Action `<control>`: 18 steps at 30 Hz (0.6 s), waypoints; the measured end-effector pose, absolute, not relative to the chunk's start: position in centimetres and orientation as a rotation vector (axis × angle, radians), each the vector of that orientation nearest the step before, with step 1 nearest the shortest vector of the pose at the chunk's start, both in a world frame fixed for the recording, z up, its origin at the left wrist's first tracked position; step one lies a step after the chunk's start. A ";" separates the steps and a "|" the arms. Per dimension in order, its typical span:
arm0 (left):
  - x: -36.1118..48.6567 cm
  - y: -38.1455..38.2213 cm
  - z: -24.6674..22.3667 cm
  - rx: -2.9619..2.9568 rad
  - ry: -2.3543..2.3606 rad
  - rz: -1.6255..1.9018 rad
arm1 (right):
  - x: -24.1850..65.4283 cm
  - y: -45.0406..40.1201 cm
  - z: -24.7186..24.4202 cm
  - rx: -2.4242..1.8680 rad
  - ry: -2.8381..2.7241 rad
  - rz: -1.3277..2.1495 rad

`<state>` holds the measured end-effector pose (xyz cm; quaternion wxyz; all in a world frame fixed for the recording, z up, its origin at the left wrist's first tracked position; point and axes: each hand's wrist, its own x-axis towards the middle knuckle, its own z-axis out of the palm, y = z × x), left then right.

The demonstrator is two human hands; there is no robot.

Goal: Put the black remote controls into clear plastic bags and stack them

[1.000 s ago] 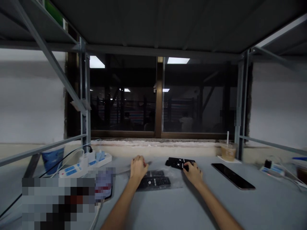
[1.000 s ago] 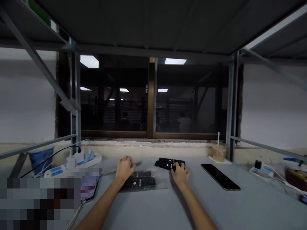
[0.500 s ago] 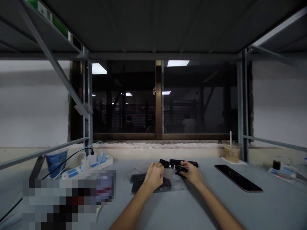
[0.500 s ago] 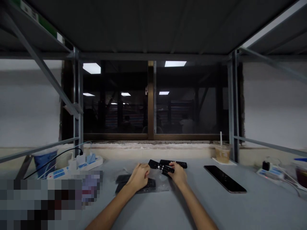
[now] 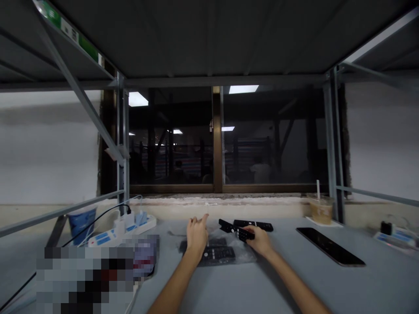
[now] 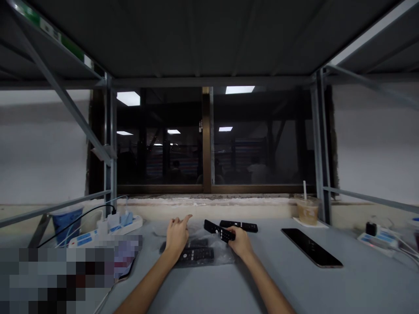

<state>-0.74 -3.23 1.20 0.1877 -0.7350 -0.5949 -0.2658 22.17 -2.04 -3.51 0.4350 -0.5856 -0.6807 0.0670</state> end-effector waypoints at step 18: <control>-1.0 -2.6 0.4 -2.099 -1.508 -0.863 | 21.3 -2.5 -3.7 -1.477 -1.804 0.034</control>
